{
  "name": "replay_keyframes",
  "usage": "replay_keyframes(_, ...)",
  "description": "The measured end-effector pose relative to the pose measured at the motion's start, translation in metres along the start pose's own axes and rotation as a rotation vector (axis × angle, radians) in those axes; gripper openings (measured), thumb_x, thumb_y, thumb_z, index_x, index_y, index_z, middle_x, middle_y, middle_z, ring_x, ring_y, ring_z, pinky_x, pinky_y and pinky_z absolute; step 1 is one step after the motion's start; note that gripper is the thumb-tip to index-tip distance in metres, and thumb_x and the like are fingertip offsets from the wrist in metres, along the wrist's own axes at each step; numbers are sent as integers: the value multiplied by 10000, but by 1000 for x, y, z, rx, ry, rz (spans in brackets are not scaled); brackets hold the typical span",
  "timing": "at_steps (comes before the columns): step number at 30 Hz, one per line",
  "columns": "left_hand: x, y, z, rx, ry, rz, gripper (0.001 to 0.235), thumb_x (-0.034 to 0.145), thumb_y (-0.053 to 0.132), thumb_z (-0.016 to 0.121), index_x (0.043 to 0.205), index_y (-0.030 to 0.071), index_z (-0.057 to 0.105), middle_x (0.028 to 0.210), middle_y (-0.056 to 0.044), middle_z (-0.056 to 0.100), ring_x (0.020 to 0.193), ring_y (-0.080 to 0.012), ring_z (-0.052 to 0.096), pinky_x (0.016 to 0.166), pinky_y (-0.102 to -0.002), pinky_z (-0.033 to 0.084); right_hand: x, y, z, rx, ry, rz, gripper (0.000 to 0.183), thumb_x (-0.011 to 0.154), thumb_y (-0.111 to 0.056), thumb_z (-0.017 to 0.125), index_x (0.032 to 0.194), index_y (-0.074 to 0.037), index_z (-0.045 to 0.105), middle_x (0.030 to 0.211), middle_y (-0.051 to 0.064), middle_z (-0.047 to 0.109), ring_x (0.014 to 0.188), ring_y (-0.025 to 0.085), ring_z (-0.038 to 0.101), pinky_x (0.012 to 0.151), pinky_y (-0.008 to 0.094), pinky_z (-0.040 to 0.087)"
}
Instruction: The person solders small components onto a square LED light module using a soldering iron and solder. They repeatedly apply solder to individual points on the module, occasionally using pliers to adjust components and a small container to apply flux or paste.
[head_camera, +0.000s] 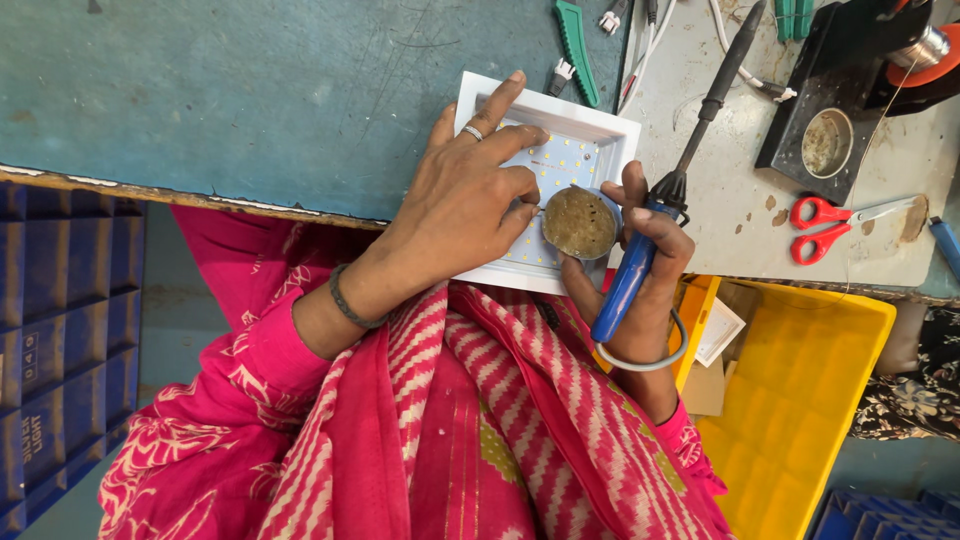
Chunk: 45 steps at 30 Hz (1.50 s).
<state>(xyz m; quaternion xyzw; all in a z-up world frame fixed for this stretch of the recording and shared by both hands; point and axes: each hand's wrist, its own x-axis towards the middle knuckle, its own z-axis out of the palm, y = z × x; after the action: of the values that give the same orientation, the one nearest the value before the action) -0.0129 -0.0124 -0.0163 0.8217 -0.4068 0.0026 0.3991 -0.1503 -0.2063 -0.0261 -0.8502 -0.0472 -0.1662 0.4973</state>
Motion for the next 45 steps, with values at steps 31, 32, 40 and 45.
replay_keyframes(31, -1, 2, 1, 30, 76, -31, 163, 795, 190, 809, 713, 92, 707, 1393, -133, 639, 1518, -385, 302, 1105, -708, 340, -16, 22, -40, -1, 307, 32, 886, 872, 131, 818, 1457, -237, 263, 1708, 181, 327, 1462, 272, 481, 1186, 417, 531)
replay_keyframes(32, -1, 3, 1, 33, 88, -39, 170, 794, 188, 810, 706, 93, 700, 1401, -136, 636, 1519, -387, 306, 1105, -700, 349, -19, 28, -46, -2, 339, 10, 880, 879, 153, 802, 1458, -238, 265, 1719, 169, 320, 1504, 266, 436, 1233, 420, 475)
replay_keyframes(40, 2, 2, 3, 73, 91, -68, 128, 791, 159, 779, 706, 95, 707, 1349, -111, 668, 1495, -377, 374, 1096, -610, 383, -45, 80, -83, -37, 511, 92, 823, 986, 224, 734, 1491, -199, 240, 1734, 168, 213, 1614, 268, 288, 1277, 434, 378)
replay_keyframes(45, 4, 3, 3, 83, 95, -68, 111, 770, 151, 747, 694, 85, 702, 1326, -118, 680, 1480, -382, 388, 1089, -595, 384, -49, 84, -90, -70, 582, 131, 794, 993, 235, 692, 1499, -171, 235, 1737, 184, 200, 1575, 291, 349, 1236, 407, 444)
